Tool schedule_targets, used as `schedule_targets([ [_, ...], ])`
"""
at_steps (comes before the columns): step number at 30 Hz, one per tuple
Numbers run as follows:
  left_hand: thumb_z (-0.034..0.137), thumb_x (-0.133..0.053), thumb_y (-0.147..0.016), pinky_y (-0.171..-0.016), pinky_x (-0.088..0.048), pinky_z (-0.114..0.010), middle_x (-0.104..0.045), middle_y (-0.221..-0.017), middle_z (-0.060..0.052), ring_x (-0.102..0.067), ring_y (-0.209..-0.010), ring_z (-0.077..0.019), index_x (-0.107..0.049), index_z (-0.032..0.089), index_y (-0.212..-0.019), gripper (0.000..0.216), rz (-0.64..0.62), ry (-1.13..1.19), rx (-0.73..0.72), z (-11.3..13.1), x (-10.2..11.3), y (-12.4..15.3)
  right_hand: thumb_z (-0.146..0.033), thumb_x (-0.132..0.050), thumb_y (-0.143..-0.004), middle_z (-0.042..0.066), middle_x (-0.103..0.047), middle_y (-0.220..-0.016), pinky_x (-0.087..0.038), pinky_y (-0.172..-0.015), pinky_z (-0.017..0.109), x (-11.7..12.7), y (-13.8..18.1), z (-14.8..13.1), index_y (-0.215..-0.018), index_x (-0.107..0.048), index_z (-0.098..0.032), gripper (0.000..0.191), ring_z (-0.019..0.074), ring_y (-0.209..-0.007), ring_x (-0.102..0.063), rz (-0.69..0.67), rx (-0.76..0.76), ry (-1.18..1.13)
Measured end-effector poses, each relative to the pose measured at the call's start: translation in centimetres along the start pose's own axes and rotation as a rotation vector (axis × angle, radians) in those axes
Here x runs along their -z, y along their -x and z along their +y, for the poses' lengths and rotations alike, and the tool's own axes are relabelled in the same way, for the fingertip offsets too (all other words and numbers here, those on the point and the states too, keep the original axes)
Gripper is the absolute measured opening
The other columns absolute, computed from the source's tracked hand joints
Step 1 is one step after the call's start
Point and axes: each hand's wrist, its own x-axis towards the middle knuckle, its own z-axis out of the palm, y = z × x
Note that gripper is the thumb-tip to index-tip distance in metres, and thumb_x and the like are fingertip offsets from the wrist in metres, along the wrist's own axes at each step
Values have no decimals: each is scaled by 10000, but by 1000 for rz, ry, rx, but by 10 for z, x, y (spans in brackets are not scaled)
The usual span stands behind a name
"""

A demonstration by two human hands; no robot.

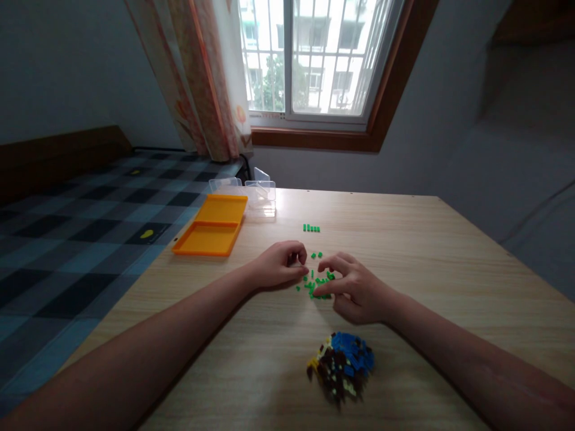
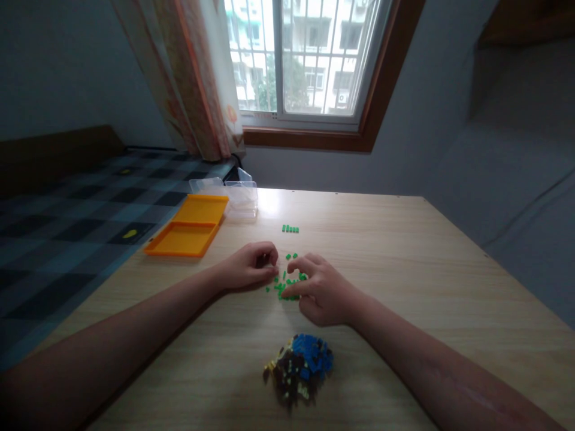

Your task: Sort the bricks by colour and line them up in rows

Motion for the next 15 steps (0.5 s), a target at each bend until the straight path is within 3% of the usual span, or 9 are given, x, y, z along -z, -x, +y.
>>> schedule_targets([
  [4, 273, -666, -768, -569, -340, -240, -513, -686, 37, -446, -630, -105, -612, 157, -797, 132, 2, 1, 10, 4, 0, 0, -83, -557, -693, 86, -579, -1184, -453, -931, 459, 2, -2, -5, -1013, -740, -272, 414, 261, -1031, -539, -34, 20, 20],
  [10, 278, -660, -778, -567, -348, -235, -523, -690, 32, -456, -626, -105, -623, 152, -799, 133, 1, 2, 1, 3, 0, 0, -224, -627, -832, 96, -601, -1129, -451, -924, 432, 3, -5, -8, -911, -715, -233, 119, 247, -1008, -549, -17, -2, 49],
  [15, 269, -655, -787, -575, -358, -229, -540, -710, 24, -472, -637, -107, -631, 149, -796, 123, 11, -14, -24, 1, -1, 0, -145, -607, -800, 80, -610, -1104, -456, -911, 406, 1, -7, -7, -890, -695, -219, 146, 227, -987, -542, 5, 33, 28],
])
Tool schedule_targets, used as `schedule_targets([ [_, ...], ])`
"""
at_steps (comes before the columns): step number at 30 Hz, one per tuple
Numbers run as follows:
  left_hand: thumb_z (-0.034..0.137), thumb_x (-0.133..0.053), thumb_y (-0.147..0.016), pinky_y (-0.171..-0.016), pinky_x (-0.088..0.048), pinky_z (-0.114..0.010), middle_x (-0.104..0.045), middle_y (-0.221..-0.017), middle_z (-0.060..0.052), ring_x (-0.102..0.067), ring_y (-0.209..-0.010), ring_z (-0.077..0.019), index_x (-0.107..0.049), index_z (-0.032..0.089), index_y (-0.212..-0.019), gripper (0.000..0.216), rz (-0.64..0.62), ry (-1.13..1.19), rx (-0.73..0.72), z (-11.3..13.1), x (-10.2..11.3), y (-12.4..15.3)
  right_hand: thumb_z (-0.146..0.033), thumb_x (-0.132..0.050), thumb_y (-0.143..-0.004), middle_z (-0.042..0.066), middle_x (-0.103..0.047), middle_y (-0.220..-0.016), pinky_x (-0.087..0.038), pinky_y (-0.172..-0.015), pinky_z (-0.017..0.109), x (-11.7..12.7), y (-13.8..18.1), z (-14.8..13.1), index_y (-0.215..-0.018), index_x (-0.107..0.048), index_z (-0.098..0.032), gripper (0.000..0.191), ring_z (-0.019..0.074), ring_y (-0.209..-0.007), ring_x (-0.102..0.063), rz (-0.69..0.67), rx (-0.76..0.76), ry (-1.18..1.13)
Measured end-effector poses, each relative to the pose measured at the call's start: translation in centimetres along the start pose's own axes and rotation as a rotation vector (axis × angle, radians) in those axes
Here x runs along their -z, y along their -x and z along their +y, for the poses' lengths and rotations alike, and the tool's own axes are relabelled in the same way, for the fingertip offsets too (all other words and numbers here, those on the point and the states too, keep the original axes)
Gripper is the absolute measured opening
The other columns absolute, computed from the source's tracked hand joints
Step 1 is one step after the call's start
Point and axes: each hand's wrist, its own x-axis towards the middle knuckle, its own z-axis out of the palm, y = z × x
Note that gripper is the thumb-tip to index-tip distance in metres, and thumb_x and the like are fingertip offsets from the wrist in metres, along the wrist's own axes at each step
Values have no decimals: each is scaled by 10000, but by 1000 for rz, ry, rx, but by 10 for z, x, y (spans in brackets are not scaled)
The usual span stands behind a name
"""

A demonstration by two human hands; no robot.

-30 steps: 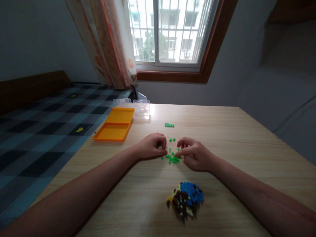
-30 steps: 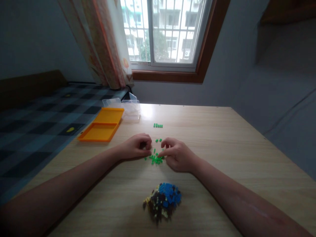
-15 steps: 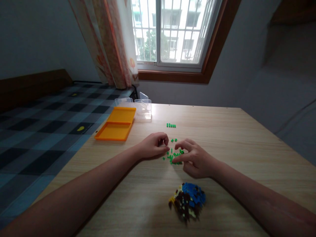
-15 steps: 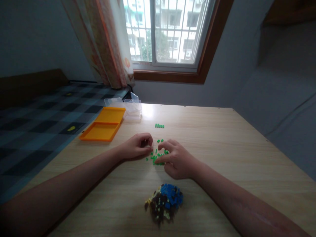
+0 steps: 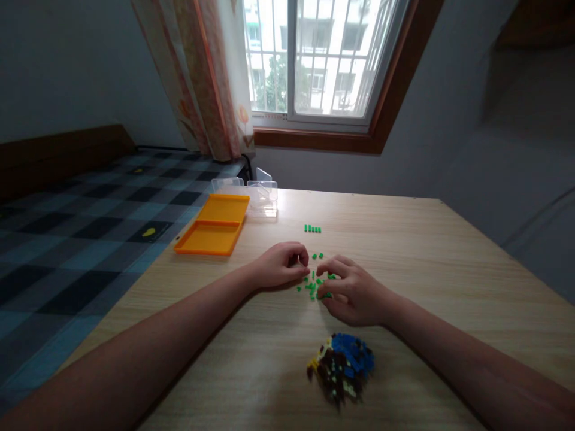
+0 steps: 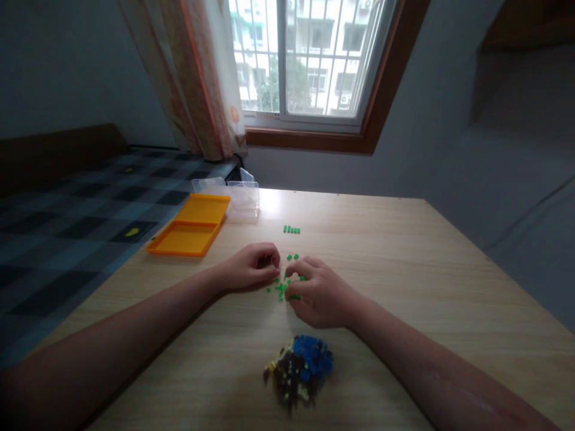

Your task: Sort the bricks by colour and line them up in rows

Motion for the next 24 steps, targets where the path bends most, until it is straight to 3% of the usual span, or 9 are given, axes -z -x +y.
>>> schedule_targets([
  [7, 254, -649, -796, -601, -367, -234, -557, -744, 9, -488, -661, -112, -650, 148, -792, 106, -14, -35, -31, 3, 2, 0, -76, -564, -752, 80, -610, -1120, -464, -907, 406, -2, 2, 3, -975, -699, -225, 300, 228, -993, -541, 7, -7, -19],
  [16, 244, -633, -801, -604, -366, -233, -577, -757, 1, -493, -675, -118, -662, 148, -797, 100, -11, -68, -24, 5, 3, 1, -156, -610, -841, 69, -626, -1082, -466, -873, 392, 0, -1, -2, -885, -718, -229, 137, 215, -949, -546, -3, 36, 3],
  [19, 243, -639, -801, -605, -375, -233, -576, -754, 3, -498, -673, -117, -656, 149, -788, 97, -5, -57, -30, 4, 3, 1, -158, -607, -861, 68, -640, -1035, -478, -839, 376, 3, 0, 0, -898, -710, -223, 128, 207, -918, -554, 64, 25, 13],
  [24, 170, -613, -805, -604, -393, -229, -586, -764, 4, -512, -655, -107, -650, 151, -800, 42, 48, -63, -30, 1, 0, 1, -169, -618, -883, 82, -655, -935, -484, -796, 367, 10, 9, 29, -909, -721, -200, 111, 215, -882, -577, 248, -160, 130],
])
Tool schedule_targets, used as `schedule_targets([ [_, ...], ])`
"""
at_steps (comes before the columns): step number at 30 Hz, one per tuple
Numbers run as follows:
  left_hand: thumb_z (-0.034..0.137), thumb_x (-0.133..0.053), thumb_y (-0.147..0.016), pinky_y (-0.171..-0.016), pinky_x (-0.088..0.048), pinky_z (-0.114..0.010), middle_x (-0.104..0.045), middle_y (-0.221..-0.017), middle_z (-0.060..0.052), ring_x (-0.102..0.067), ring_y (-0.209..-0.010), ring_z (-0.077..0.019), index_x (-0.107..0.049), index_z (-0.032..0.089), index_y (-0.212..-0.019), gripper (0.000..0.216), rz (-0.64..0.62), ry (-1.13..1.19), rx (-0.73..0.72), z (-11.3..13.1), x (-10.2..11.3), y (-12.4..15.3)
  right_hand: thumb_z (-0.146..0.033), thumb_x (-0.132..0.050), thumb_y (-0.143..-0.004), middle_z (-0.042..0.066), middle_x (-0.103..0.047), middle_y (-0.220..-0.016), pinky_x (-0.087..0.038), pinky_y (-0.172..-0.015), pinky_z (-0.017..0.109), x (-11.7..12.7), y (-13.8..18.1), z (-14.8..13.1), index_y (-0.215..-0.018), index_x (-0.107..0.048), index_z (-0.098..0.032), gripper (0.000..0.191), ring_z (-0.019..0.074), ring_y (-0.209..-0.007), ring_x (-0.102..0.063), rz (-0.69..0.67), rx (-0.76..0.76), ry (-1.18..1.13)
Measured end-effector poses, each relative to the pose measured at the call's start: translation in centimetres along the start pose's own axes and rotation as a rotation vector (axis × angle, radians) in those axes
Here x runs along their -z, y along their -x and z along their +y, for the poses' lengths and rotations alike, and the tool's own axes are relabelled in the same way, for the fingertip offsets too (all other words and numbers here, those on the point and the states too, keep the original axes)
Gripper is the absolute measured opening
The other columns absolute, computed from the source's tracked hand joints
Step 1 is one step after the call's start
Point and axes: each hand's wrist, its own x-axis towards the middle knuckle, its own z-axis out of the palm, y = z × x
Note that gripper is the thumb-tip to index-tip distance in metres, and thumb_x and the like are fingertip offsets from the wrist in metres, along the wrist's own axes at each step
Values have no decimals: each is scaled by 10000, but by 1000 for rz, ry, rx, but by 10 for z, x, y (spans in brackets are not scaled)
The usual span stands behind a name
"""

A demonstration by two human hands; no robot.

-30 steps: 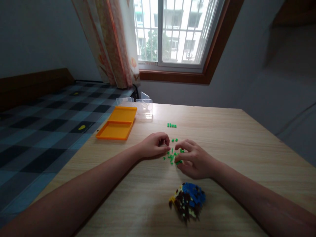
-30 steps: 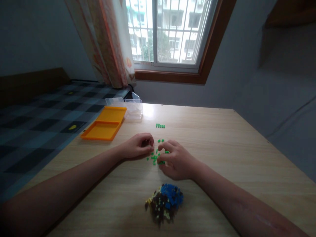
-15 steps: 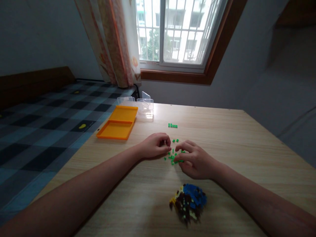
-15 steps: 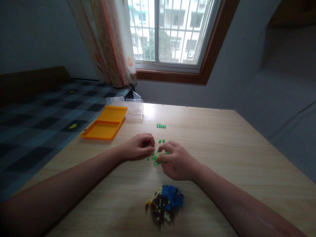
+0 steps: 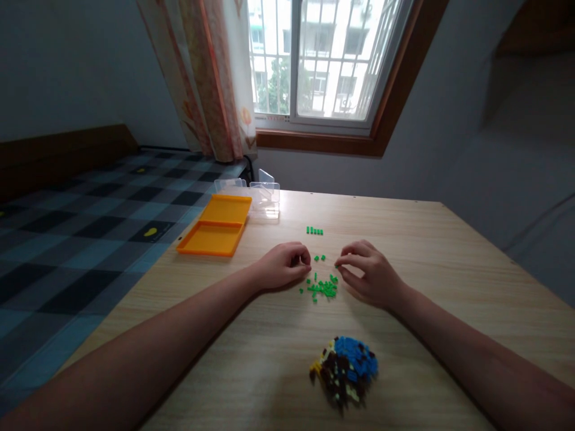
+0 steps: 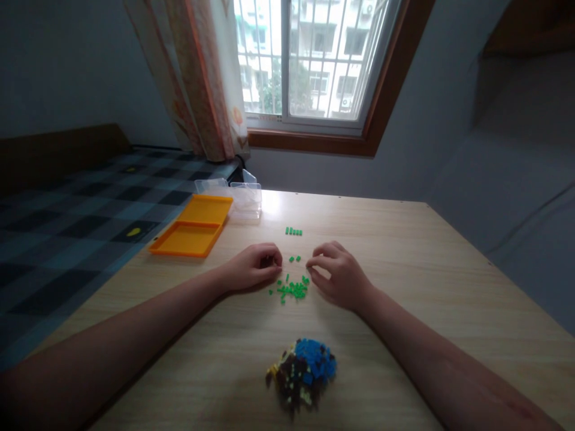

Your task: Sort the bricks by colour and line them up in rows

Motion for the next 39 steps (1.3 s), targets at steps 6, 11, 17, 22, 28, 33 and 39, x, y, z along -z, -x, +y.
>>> schedule_targets([
  [6, 107, -578, -814, -652, -465, -251, -618, -932, -49, -549, -680, -108, -706, 159, -914, 171, 100, -85, -33, -4, -5, -1, -184, -614, -898, 81, -684, -888, -490, -758, 361, -5, 5, 30, -863, -755, -213, 148, 215, -832, -592, -115, -56, 76],
  [11, 92, -571, -815, -799, -502, -316, -643, -996, -79, -596, -866, -171, -728, 171, -949, 220, 103, -161, -126, -3, -4, 1, -195, -602, -927, 72, -719, -926, -494, -776, 358, -8, 5, 27, -986, -768, -246, 184, 217, -854, -614, -105, -70, 110],
  [17, -5, -508, -712, -853, -488, -321, -629, -938, -50, -586, -902, -176, -759, 197, -782, 329, 56, -136, -265, 5, -5, 6, -163, -627, -863, 66, -691, -871, -498, -757, 329, -5, 4, 21, -883, -756, -213, 140, 200, -821, -622, -56, -135, 61],
  [22, -17, -504, -706, -876, -480, -323, -619, -967, -48, -572, -901, -174, -795, 239, -810, 402, -42, -124, -275, 14, -10, 8, -184, -612, -858, 63, -676, -839, -482, -722, 321, -5, 3, 18, -799, -747, -205, 148, 198, -802, -610, -96, -153, 82],
  [28, -9, -504, -750, -913, -478, -342, -634, -1041, -46, -566, -923, -171, -807, 266, -851, 422, -93, -94, -294, 14, -10, 7, -183, -612, -858, 59, -682, -838, -461, -707, 306, -7, 2, 21, -806, -749, -212, 150, 191, -796, -611, -122, -159, 97],
  [33, -22, -421, -761, -892, -494, -321, -641, -945, -42, -606, -914, -159, -786, 210, -842, 440, 86, -3, -141, 5, -5, 1, -168, -606, -853, 40, -670, -786, -435, -664, 286, -7, 2, 20, -807, -742, -201, 148, 166, -722, -594, -129, -223, 83],
  [39, 11, -467, -806, -822, -490, -314, -657, -894, -50, -613, -847, -160, -771, 183, -861, 354, 219, -80, -34, -4, -6, -4, -189, -625, -867, 46, -701, -860, -450, -685, 283, -8, 2, 19, -951, -763, -215, 163, 163, -746, -606, -117, -216, 79],
])
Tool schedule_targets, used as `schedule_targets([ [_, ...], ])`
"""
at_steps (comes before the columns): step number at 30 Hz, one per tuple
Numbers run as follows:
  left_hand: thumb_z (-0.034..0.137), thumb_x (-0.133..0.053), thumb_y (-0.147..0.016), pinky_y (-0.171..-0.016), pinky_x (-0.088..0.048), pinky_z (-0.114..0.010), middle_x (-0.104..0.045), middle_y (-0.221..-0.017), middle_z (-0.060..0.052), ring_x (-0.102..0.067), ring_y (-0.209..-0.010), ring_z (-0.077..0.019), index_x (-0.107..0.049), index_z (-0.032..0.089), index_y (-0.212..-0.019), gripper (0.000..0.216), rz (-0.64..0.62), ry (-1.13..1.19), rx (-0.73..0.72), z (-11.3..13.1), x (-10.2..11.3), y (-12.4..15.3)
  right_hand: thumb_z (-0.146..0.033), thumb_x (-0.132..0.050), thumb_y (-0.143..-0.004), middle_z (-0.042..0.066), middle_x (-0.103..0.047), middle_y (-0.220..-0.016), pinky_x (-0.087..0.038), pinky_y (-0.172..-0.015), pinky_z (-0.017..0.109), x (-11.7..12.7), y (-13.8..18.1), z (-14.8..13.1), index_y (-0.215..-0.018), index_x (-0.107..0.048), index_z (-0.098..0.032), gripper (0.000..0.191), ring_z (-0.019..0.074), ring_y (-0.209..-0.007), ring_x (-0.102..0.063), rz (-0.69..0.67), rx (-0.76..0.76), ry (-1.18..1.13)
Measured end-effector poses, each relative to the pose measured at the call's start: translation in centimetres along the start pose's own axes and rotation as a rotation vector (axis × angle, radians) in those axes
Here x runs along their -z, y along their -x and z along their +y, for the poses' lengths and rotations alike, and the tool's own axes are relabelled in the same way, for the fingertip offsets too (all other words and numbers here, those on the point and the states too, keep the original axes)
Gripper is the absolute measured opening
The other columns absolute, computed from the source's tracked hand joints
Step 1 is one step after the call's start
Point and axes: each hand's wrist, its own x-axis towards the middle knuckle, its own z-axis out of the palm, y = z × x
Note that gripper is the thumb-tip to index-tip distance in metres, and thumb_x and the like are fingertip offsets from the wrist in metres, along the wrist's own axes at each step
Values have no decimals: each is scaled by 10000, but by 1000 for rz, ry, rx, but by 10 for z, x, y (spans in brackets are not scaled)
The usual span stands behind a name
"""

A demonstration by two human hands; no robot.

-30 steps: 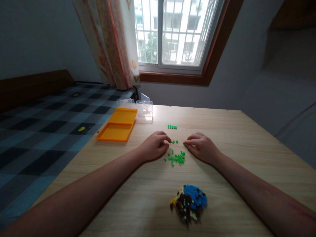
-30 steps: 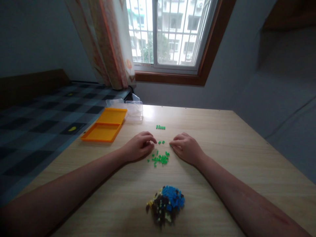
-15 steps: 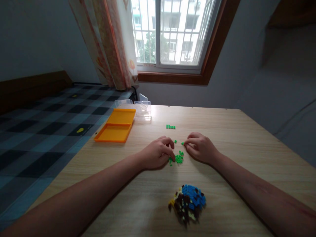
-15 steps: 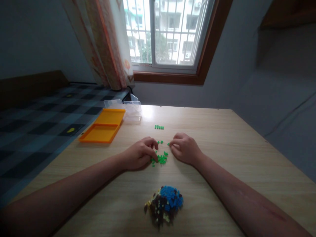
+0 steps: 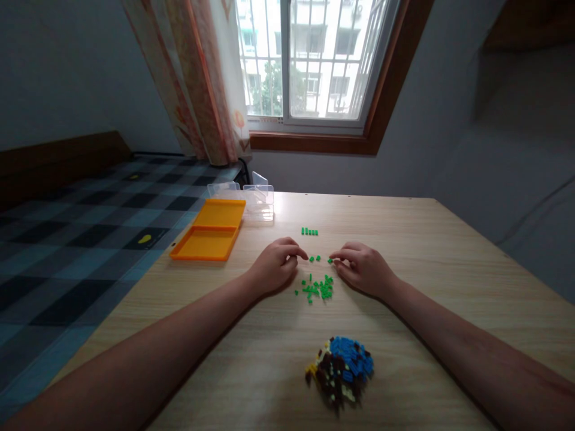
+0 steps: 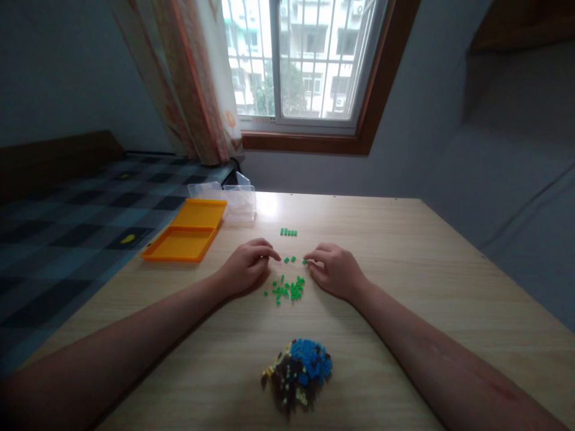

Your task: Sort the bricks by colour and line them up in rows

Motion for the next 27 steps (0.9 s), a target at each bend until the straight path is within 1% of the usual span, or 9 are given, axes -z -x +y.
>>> schedule_targets([
  [2, 16, -485, -807, -800, -484, -307, -657, -892, -46, -604, -823, -154, -769, 187, -872, 337, 3, -25, 12, 0, -1, 0, -214, -639, -876, 46, -709, -884, -455, -686, 283, -1, 0, 1, -985, -763, -225, 166, 166, -758, -614, 2, 3, 14],
  [7, 21, -489, -808, -714, -462, -272, -653, -888, -40, -564, -725, -124, -759, 174, -896, 322, 34, -44, 82, 2, 1, -1, -241, -661, -879, 42, -712, -878, -467, -723, 297, -3, -1, 4, -881, -758, -232, 97, 186, -817, -632, -12, 28, 61],
  [10, 23, -496, -802, -698, -458, -262, -652, -887, -39, -561, -721, -120, -754, 169, -896, 311, 48, -32, 101, 2, 1, -2, -224, -645, -891, 43, -717, -871, -473, -725, 296, -3, -2, 6, -854, -753, -226, 114, 183, -813, -638, 3, 7, 64],
  [16, 36, -508, -788, -686, -461, -256, -656, -868, -28, -556, -693, -115, -747, 174, -877, 290, 70, -25, 107, -2, 0, -3, -239, -611, -927, 46, -730, -881, -477, -710, 292, -4, -3, 13, -871, -767, -220, 167, 178, -789, -644, 42, -50, 79],
  [20, 40, -510, -782, -684, -463, -260, -656, -846, -26, -562, -690, -121, -742, 170, -858, 277, 88, -23, 120, -4, -1, -3, -255, -599, -944, 39, -731, -891, -475, -705, 283, -5, -5, 17, -898, -778, -229, 187, 175, -794, -651, 38, -106, 92],
  [23, 46, -508, -779, -685, -462, -264, -651, -833, -31, -576, -709, -132, -744, 166, -852, 275, 88, -28, 129, -6, -1, -4, -267, -585, -955, 41, -731, -890, -475, -700, 278, -8, -13, 25, -923, -785, -233, 206, 173, -791, -656, 25, -124, 98],
  [27, 56, -506, -767, -686, -467, -268, -656, -824, -31, -573, -698, -135, -747, 167, -847, 277, 82, -36, 152, -5, 0, -4, -263, -592, -946, 44, -733, -884, -476, -709, 274, -16, -38, 40, -946, -793, -235, 203, 164, -761, -653, 7, -84, 91],
])
